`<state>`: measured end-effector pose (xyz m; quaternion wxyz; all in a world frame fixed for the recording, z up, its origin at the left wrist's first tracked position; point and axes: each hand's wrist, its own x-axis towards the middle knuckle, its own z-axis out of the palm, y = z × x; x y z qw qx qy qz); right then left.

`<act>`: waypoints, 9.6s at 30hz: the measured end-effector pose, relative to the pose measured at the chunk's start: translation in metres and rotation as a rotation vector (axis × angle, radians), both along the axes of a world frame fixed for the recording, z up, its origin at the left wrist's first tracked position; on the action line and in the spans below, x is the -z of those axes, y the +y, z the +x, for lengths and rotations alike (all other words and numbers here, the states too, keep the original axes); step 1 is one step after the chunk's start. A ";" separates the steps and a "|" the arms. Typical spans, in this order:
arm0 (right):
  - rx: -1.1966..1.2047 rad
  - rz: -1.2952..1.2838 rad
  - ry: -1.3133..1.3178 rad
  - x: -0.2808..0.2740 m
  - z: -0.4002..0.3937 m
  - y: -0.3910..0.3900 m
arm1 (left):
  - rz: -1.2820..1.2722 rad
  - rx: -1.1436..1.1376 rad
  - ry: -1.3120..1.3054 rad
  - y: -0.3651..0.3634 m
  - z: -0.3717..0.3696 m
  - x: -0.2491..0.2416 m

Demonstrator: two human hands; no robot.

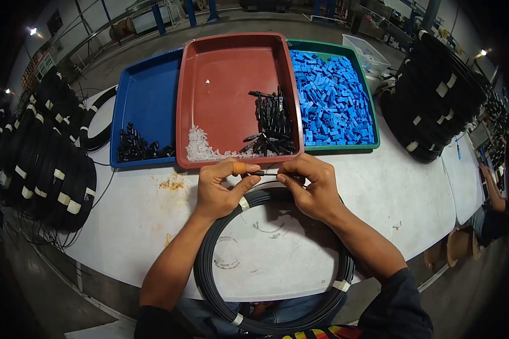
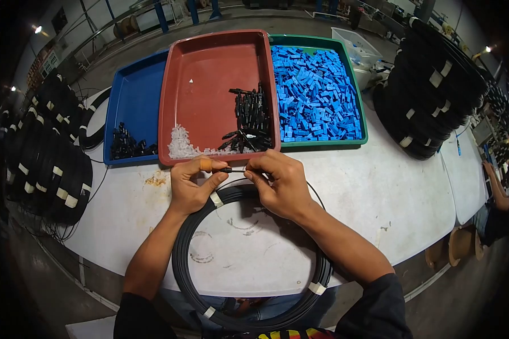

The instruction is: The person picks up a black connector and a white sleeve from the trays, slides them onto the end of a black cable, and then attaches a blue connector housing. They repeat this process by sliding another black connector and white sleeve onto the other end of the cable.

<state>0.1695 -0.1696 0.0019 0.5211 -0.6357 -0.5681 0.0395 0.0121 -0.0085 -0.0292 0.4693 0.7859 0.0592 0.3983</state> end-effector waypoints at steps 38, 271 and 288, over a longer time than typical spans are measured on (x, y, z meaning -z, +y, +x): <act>-0.150 0.019 -0.145 -0.002 -0.008 -0.004 | 0.275 0.045 -0.076 -0.006 -0.001 -0.013; -0.345 -0.396 0.521 -0.009 0.004 -0.013 | 0.803 0.108 -0.087 -0.009 -0.015 -0.021; -0.349 -0.503 0.508 -0.006 0.000 -0.011 | 0.819 0.156 -0.066 -0.012 -0.016 -0.023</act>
